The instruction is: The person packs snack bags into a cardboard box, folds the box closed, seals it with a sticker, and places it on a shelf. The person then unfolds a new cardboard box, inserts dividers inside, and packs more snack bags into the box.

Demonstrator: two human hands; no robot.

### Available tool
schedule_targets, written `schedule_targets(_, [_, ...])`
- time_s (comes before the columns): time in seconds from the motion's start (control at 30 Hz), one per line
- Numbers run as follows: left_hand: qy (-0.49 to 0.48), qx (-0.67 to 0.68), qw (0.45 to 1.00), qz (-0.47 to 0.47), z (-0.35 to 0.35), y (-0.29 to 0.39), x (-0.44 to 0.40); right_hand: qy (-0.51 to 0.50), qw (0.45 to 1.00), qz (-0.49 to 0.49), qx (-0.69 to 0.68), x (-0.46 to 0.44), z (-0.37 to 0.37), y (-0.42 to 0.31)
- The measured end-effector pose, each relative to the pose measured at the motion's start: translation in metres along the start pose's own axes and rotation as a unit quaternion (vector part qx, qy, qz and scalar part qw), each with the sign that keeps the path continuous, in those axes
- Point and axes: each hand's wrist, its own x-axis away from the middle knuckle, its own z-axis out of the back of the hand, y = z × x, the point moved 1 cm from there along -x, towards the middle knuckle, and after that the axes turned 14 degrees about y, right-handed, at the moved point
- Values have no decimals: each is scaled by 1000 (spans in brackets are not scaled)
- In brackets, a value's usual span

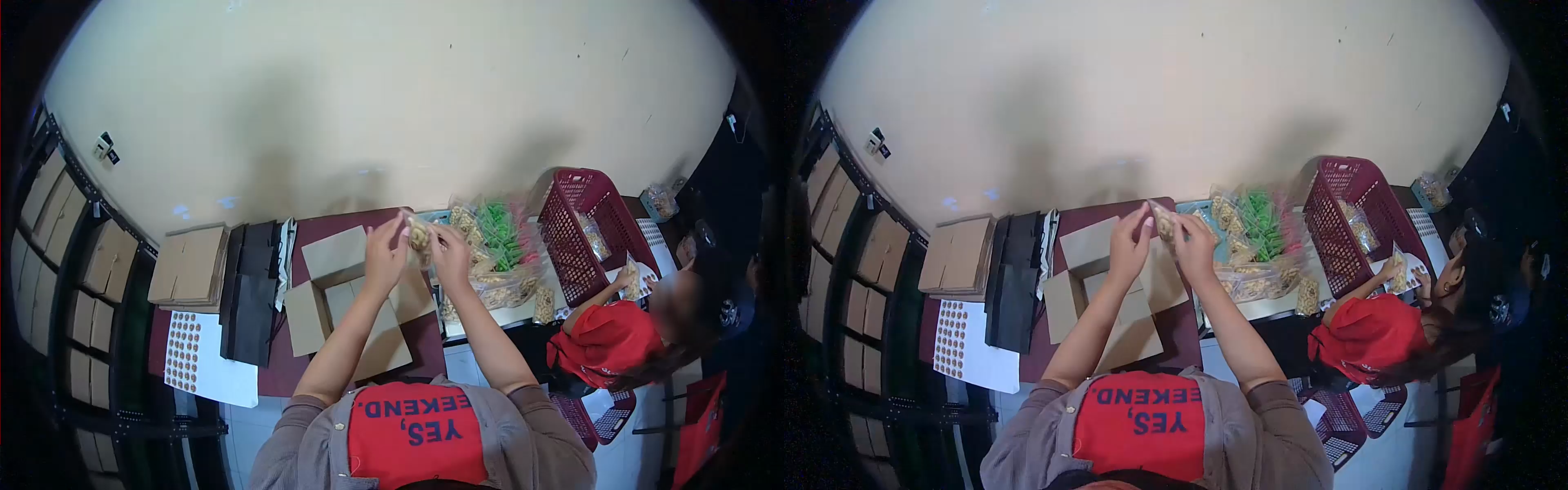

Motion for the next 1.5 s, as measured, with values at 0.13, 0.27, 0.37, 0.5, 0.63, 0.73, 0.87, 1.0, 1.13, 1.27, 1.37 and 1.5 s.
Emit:
schedule_targets(0.13, [-25, 206, 967, 148, -21, -19, 12, -13, 997, -13, -69, 9, -16, -17])
schedule_targets(0.27, [-17, 154, 975, 158, -13, -17, 13, 61, 993, -51, -87, 6, -30, -2])
schedule_targets(0.37, [17, 230, 957, 178, -11, -22, 16, 67, 960, -230, -146, 3, -37, 1])
schedule_targets(0.5, [-29, 213, 960, 180, -12, -41, 18, -113, 895, -353, -248, 2, -23, 24])
schedule_targets(0.63, [-42, 220, 942, 248, -11, -38, 14, -142, 888, -369, -235, -3, -6, 26])
schedule_targets(0.73, [-36, 241, 941, 233, -12, -39, 15, -186, 911, -321, -179, -2, 4, 41])
schedule_targets(0.87, [-149, 261, 924, 236, 4, -35, 5, -194, 901, -341, -188, 0, 17, 40])
schedule_targets(1.0, [-209, 278, 913, 215, 13, -33, 2, -232, 893, -337, -188, 4, 28, 46])
schedule_targets(1.13, [-219, 250, 913, 237, 17, -35, 3, -260, 878, -362, -175, 4, 30, 54])
schedule_targets(1.27, [-192, 118, 954, 198, 12, -43, 6, -241, 879, -364, -191, 11, 30, 63])
schedule_targets(1.37, [-147, 101, 964, 197, 8, -31, 7, -222, 884, -366, -185, 15, 29, 66])
schedule_targets(1.5, [-117, 120, 962, 214, -3, -41, 14, -201, 889, -367, -185, 16, 31, 56])
